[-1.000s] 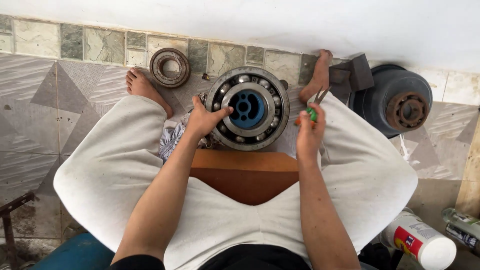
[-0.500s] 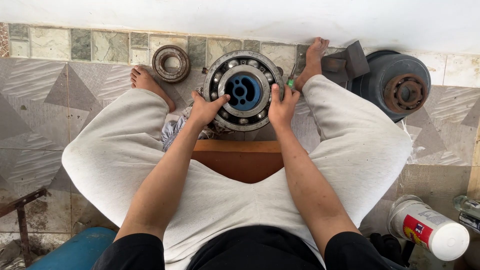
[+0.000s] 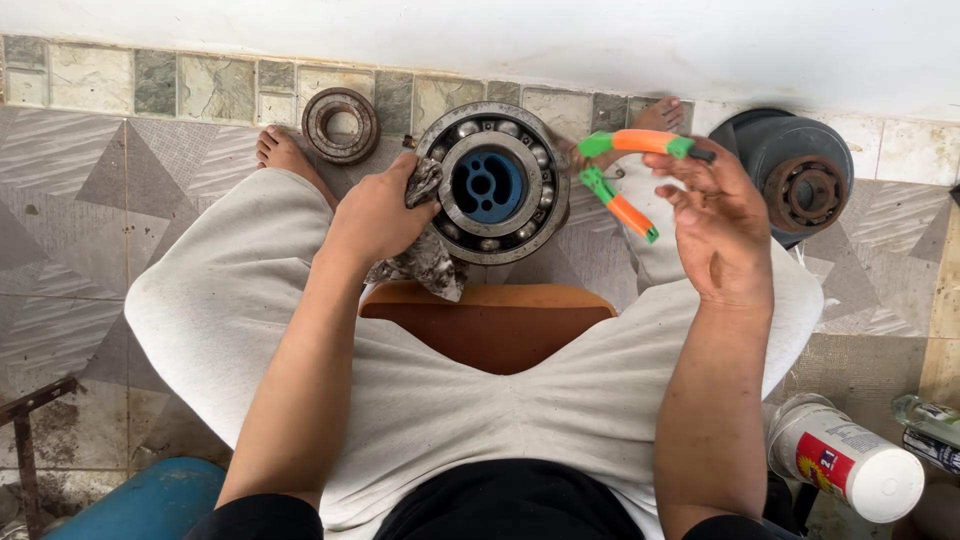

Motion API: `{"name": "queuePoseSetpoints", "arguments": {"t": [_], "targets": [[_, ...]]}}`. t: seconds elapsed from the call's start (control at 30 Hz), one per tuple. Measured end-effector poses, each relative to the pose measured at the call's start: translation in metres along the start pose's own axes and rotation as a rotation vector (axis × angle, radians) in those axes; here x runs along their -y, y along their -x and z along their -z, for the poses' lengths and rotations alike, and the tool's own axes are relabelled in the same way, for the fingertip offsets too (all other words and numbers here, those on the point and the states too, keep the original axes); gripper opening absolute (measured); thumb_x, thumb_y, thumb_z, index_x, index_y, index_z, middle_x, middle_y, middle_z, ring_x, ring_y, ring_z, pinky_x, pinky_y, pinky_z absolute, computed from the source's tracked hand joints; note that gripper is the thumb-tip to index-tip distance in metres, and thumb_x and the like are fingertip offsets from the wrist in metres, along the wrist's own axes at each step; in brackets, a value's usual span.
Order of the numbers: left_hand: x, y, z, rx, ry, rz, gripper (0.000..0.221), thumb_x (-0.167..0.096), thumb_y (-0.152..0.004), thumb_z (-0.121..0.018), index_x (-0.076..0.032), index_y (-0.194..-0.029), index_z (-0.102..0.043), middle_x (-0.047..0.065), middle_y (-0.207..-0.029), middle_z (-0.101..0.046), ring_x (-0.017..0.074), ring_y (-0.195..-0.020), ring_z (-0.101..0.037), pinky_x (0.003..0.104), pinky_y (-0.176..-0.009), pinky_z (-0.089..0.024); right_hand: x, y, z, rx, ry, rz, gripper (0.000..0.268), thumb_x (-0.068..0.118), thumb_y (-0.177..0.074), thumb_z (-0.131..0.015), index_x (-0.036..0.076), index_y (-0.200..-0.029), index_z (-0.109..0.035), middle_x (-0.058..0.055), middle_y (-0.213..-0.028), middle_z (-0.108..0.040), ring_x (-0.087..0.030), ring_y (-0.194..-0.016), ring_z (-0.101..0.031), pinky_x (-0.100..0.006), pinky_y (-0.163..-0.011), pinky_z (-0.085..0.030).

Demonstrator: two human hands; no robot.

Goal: Cleaning and inspecting a large industrial ball bearing using a rag and pliers to remove old grease and debris.

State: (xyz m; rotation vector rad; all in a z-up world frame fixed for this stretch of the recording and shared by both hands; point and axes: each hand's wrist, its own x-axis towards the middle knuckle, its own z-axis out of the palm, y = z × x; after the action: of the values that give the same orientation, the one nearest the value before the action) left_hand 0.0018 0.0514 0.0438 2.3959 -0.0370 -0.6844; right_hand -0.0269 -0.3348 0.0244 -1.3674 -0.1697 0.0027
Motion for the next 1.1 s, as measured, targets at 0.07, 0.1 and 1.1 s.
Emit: {"name": "queuePoseSetpoints", "arguments": {"t": [0.07,0.1,1.1], "targets": [[-0.005,-0.008,-0.014,0.001,0.067,-0.031,0.075,-0.031,-0.101,-0.068,0.006,-0.16,-0.039,0.035,-0.148,-0.055,0.0537,-0.132,-0.058,0.069,-0.1,-0.055,-0.01,-0.002,-0.022,0.062,0.102,-0.116,0.079,0.021,-0.086,-0.073,0.01,-0.158,-0.044,-0.025,-0.16,-0.042,-0.04,-0.15,-0.036,-0.054,-0.115,-0.031],[-0.007,-0.011,-0.02,0.003,0.129,-0.058,0.08,-0.038,-0.1,-0.07,0.005,-0.159,-0.04,0.034,-0.149,-0.055,0.0525,-0.134,-0.057,0.069,-0.104,-0.054,-0.015,-0.001,-0.034,0.12,0.198,-0.235,0.084,0.034,-0.09,-0.079,0.017,-0.162,-0.039,-0.016,-0.175,-0.025,-0.045,-0.163,-0.013,-0.069,-0.123,-0.016],[0.025,-0.041,-0.067,0.235,-0.278,-0.065,0.067,-0.031,-0.099,-0.066,-0.011,-0.16,-0.046,0.02,-0.143,-0.064,0.0437,-0.127,-0.066,0.064,-0.099,-0.057,-0.065,0.019,-0.056,0.19,0.645,-0.508,0.021,0.008,-0.095,-0.078,0.011,-0.11,-0.064,-0.005,-0.08,-0.06,-0.016,-0.059,-0.057,-0.031,-0.053,-0.046]]}}
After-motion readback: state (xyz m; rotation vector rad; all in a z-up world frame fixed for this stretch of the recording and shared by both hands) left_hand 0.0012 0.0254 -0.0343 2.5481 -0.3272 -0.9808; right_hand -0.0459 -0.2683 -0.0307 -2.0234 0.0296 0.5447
